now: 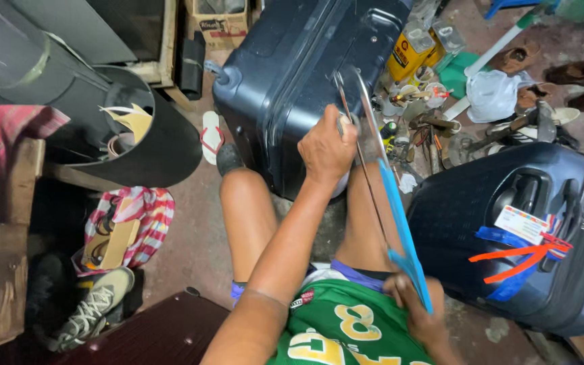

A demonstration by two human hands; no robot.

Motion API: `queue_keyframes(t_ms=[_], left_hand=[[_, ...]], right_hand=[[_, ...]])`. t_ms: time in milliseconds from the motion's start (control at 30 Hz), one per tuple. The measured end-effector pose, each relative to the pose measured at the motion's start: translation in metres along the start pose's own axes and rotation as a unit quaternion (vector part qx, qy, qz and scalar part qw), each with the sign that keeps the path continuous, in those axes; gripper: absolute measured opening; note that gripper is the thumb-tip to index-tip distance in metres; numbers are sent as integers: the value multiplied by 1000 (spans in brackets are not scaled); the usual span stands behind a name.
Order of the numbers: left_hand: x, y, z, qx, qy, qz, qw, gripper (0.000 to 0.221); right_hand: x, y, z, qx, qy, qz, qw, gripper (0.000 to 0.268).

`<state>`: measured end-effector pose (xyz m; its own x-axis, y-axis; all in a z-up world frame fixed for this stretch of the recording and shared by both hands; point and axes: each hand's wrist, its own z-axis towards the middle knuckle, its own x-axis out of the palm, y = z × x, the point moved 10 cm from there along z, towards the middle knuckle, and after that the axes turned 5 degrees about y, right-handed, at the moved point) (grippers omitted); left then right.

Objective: The person uses a small screwdriver and a blue hacksaw to remove a broken wheel from a dark suitcase. They first pry at the wheel hub, then repeatedly saw around the wheel's mounting area while holding the suitcase on their lap.

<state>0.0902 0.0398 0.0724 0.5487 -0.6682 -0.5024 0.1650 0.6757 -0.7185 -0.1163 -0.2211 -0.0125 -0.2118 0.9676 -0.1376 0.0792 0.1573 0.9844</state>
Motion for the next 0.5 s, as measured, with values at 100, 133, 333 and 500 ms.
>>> queue_keyframes(t_ms=[100, 133, 333, 500], left_hand=[[2, 4, 0, 1, 10, -6, 1000, 22], [1, 4, 5, 2, 4, -3, 1000, 22], [-13, 2, 8, -23, 5, 23, 999, 21], [-13, -4, -5, 10, -2, 7, 1000, 21]], right_hand=[[10, 30, 12, 21, 4, -8, 1000, 32], [20, 45, 40, 23, 3, -23, 999, 33], [63, 97, 157, -241, 22, -130, 962, 37], [4, -27, 22, 3, 0, -10, 1000, 38]])
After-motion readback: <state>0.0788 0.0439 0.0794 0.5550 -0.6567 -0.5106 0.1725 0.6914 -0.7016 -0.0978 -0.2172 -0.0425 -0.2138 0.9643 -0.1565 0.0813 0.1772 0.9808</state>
